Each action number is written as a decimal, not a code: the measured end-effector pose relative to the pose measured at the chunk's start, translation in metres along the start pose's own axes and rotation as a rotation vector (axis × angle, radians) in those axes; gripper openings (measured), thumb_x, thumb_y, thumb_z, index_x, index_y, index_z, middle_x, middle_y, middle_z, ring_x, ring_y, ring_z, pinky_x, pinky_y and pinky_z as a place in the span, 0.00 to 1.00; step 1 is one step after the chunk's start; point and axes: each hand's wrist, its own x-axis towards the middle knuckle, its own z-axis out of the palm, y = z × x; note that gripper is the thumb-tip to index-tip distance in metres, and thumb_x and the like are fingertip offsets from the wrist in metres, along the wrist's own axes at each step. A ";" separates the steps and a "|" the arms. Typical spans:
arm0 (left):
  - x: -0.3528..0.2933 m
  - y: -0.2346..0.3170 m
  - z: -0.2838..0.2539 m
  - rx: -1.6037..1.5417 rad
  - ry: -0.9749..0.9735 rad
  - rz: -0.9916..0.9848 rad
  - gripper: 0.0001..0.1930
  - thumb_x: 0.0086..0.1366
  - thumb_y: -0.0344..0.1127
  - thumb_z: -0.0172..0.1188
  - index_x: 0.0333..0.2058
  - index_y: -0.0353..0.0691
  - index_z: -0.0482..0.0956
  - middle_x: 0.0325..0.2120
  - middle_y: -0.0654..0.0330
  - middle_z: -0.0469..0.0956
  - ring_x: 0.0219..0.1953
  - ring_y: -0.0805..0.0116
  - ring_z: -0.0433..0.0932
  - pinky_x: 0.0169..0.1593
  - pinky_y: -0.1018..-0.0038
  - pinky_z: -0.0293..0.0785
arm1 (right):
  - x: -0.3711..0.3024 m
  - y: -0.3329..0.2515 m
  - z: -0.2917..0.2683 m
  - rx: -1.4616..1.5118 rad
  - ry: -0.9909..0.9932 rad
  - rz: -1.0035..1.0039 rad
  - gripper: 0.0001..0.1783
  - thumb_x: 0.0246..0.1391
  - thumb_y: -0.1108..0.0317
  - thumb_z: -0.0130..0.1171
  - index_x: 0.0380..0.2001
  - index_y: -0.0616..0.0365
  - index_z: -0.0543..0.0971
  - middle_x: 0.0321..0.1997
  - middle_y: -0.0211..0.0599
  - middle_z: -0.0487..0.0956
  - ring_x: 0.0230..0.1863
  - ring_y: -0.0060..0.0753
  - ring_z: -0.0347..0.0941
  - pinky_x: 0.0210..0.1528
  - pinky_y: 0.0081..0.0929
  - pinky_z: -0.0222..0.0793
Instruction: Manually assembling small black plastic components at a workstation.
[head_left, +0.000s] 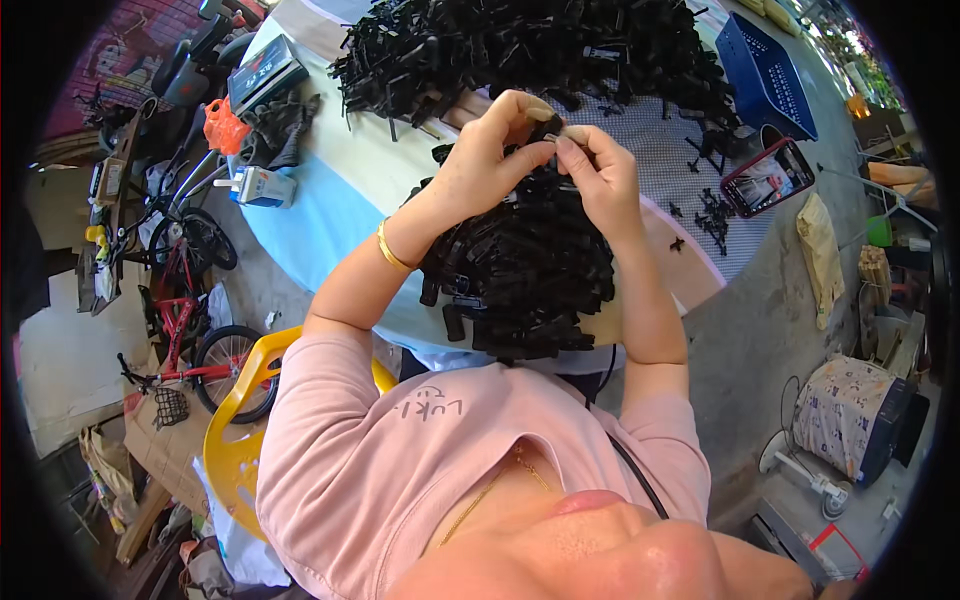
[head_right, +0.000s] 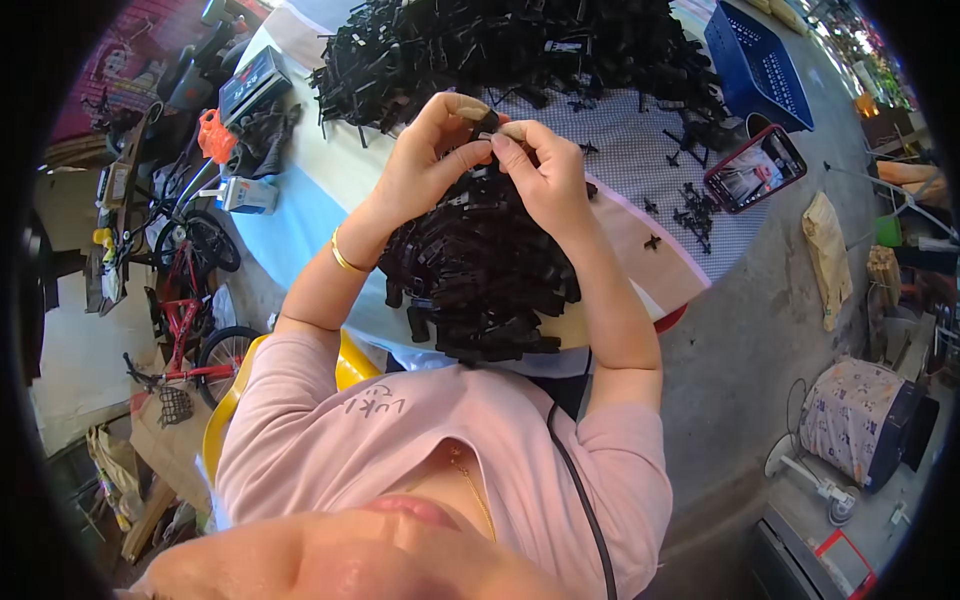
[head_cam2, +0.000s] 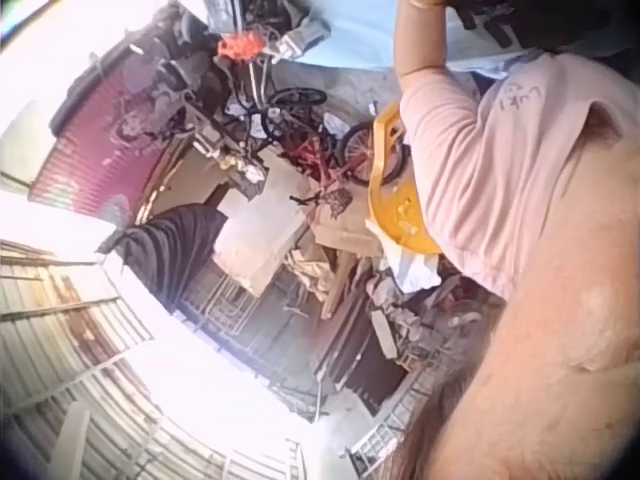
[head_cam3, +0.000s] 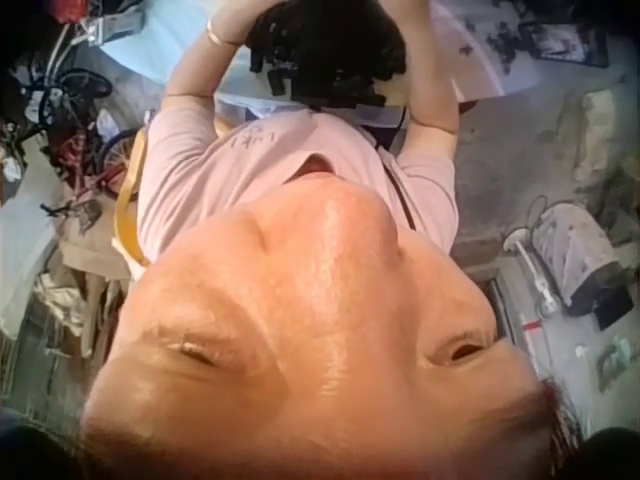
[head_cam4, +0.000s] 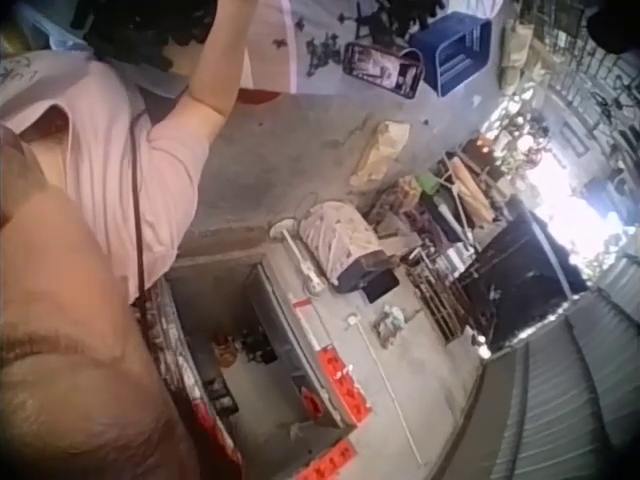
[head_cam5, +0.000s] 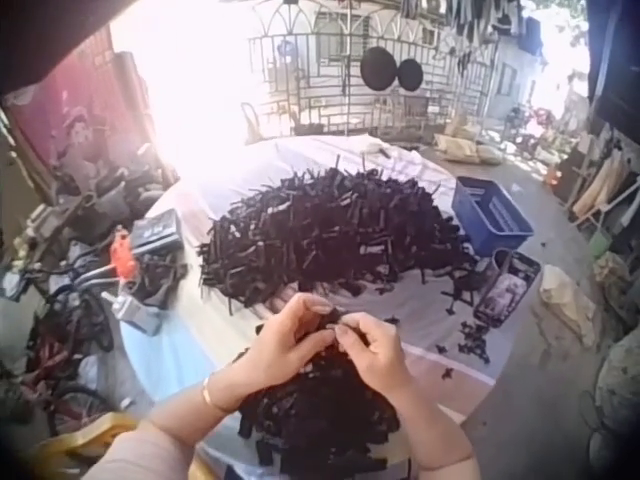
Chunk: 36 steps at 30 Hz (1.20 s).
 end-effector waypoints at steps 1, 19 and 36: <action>0.001 0.003 0.002 -0.017 0.042 0.000 0.15 0.55 0.24 0.58 0.40 0.33 0.66 0.31 0.61 0.73 0.34 0.79 0.71 0.38 0.80 0.70 | 0.000 -0.004 0.001 0.038 0.010 0.081 0.08 0.55 0.68 0.52 0.29 0.62 0.75 0.21 0.22 0.70 0.22 0.11 0.61 0.24 0.11 0.56; -0.013 0.085 0.003 -0.338 0.171 -0.181 0.10 0.56 0.23 0.57 0.37 0.31 0.69 0.40 0.56 0.75 0.37 0.70 0.76 0.43 0.79 0.72 | 0.000 -0.091 -0.009 0.147 -0.157 0.447 0.08 0.54 0.69 0.52 0.33 0.62 0.76 0.22 0.22 0.70 0.19 0.08 0.58 0.20 0.08 0.52; -0.027 0.085 0.071 -1.111 0.420 -0.626 0.16 0.63 0.37 0.51 0.49 0.41 0.68 0.41 0.58 0.74 0.37 0.74 0.73 0.43 0.76 0.71 | -0.027 -0.074 -0.083 0.080 -0.163 0.156 0.13 0.42 0.75 0.65 0.34 0.64 0.76 0.26 0.24 0.74 0.27 0.10 0.67 0.31 0.08 0.63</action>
